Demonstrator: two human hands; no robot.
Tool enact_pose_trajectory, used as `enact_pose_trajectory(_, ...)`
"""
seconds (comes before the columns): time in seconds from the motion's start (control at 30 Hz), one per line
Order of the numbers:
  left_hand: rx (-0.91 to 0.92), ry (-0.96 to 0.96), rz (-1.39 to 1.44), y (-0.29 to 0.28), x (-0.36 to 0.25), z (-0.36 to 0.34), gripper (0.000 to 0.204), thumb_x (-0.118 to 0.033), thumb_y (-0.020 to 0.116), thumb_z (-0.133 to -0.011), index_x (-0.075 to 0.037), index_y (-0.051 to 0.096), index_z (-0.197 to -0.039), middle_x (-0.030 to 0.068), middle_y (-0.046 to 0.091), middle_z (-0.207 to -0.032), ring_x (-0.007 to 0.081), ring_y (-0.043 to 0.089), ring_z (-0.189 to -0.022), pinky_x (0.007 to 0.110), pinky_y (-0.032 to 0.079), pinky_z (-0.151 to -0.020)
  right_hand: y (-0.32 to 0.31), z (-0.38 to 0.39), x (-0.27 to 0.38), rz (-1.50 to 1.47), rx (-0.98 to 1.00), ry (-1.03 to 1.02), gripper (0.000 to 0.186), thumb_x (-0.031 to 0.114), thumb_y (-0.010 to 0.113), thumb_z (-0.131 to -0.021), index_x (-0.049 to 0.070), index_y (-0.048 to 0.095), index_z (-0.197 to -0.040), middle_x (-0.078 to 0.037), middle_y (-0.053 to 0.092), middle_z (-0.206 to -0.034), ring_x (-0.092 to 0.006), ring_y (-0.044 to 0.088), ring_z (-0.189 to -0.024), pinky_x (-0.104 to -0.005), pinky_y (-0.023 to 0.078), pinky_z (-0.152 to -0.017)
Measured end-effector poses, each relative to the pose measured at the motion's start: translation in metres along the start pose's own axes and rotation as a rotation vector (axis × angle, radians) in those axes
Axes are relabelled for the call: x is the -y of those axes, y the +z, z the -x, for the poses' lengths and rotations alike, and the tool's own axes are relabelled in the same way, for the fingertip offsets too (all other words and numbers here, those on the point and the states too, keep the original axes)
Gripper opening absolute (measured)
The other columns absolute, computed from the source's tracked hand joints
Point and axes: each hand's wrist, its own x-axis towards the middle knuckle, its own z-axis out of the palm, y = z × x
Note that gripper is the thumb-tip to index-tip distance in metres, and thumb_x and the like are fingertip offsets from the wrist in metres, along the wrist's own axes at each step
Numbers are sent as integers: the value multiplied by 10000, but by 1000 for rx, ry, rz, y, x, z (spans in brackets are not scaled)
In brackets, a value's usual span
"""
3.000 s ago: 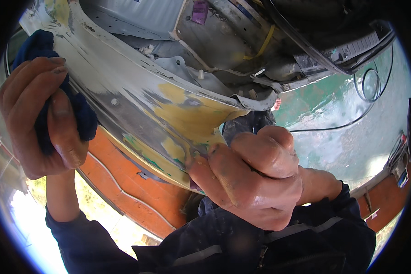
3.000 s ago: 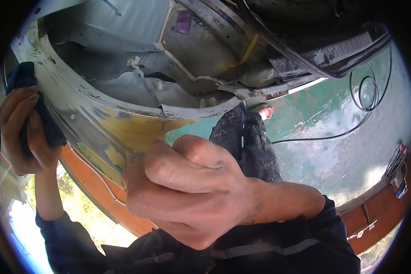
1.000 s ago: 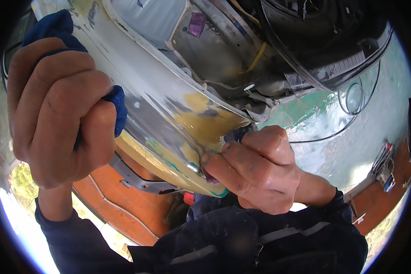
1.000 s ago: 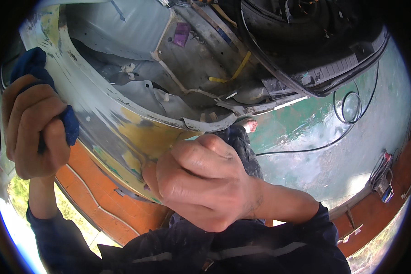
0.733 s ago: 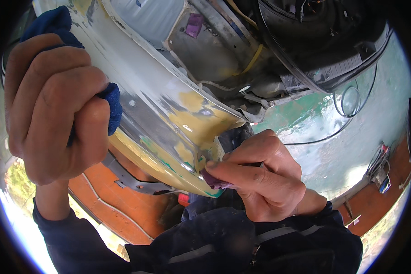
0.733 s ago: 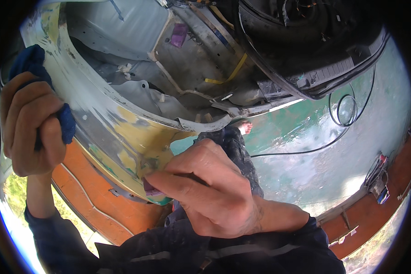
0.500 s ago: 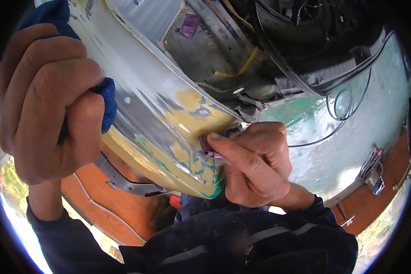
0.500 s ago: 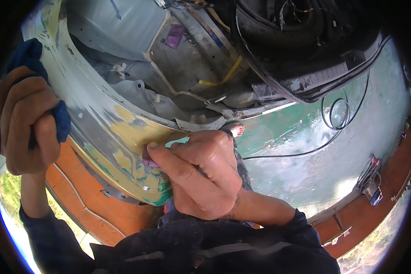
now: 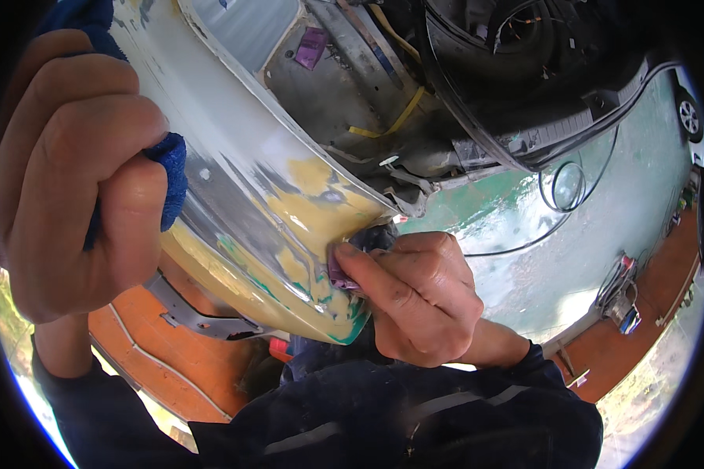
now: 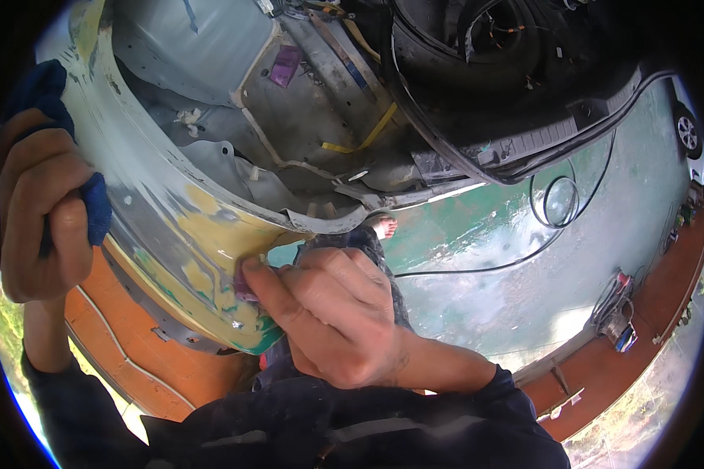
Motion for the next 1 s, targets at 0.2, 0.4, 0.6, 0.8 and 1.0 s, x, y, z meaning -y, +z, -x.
enact_pose_trajectory(0.2, -92, -7, 25, 19, -4, -10, 189, -65, 590, -942, 8, 682, -1090, 180, 725, -1029, 372, 710, -1020, 501, 583, -965, -19, 13, -19, 162, -46, -160, 516, -151, 733, -644, 3, 797, -1132, -69, 614, -931, -208, 540, -840, -303, 451, -631)
enact_pose_trajectory(0.4, -106, -88, 40, 26, -19, 3, 194, -69, 594, -936, 4, 682, -1094, 178, 724, -1034, 371, 709, -1022, 498, 581, -964, 6, 4, -71, 385, -137, -683, 355, -32, 843, -711, 22, 821, -1061, -10, 568, -747, -171, 523, -788, -281, 356, -566)
enact_pose_trajectory(0.6, -119, -179, 31, 28, -40, 11, 200, -74, 599, -931, 1, 681, -1097, 177, 724, -1038, 369, 708, -1024, 496, 579, -963, 20, -32, -53, 407, -190, -774, 385, 29, 883, -603, 44, 848, -987, -8, 511, -810, -151, 544, -796, -306, 371, -644)
enact_pose_trajectory(0.8, -217, -171, 65, 52, -34, -2, 206, -78, 604, -925, -2, 681, -1101, 175, 724, -1043, 368, 707, -1025, 493, 577, -962, -13, -15, -71, 498, -58, -818, 394, -18, 867, -602, 19, 836, -992, -11, 522, -792, -175, 526, -790, -305, 369, -615)
enact_pose_trajectory(1.0, -161, -242, 38, 34, -48, 12, 213, -83, 608, -920, -5, 681, -1105, 174, 724, -1047, 367, 706, -1027, 491, 576, -961, 12, -28, -55, 314, -87, -808, 525, 18, 820, -454, -11, 828, -978, -27, 516, -821, -184, 543, -768, -313, 381, -627)
